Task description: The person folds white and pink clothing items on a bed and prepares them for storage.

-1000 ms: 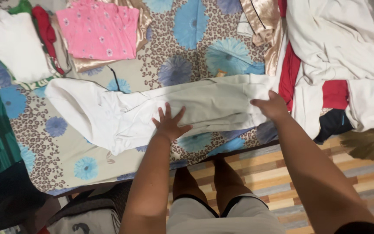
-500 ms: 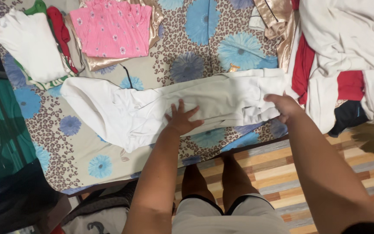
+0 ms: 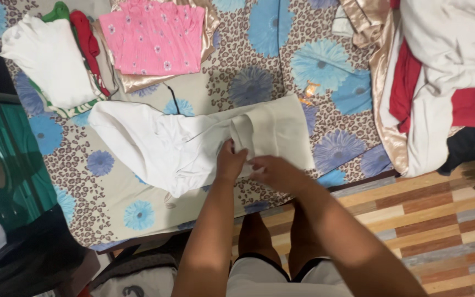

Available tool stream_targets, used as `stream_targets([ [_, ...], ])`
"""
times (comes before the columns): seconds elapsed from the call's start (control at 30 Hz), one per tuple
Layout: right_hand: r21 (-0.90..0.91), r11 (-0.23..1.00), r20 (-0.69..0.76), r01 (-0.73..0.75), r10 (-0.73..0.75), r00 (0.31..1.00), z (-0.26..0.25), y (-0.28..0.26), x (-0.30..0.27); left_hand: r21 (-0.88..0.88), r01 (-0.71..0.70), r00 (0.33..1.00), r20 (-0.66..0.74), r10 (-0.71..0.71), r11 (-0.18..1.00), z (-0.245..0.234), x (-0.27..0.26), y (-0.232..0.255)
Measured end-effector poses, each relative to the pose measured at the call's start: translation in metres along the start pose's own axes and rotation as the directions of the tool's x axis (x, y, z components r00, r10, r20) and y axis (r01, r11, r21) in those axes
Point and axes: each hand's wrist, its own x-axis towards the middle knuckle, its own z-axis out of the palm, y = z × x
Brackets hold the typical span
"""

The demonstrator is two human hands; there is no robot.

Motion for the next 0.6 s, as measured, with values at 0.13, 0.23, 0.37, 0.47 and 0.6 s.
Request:
stream_targets([
  [0.13,0.173,0.984,-0.466,-0.047,0.123,0.876,-0.027,0.040,0.005,0.085,0.132,0.991,-0.014,-0.131,0.988,-0.008,0.011,-0.015],
  [0.23,-0.351,0.920,-0.685,-0.174,-0.126,0.717,-0.050,0.065,0.016,0.162,-0.035,0.992,-0.111,0.053,0.986,0.000,0.014,-0.025],
  [0.37,0.317,0.939,-0.380,-0.135,0.256,0.889,-0.052,0.063,0.029,-0.079,-0.114,0.992,0.050,0.118,0.990,0.015,0.013,-0.037],
  [0.47,0.070,0.947,-0.416,-0.312,0.312,0.854,-0.046,0.040,0.022,-0.205,-0.281,0.958,0.007,0.288,0.938,0.027,0.004,-0.036],
  [0.6,-0.335,0.933,-0.551,-0.135,-0.077,0.831,0.000,0.004,0.009,0.005,-0.045,0.990,-0.137,0.046,0.999,0.013,-0.002,-0.026],
])
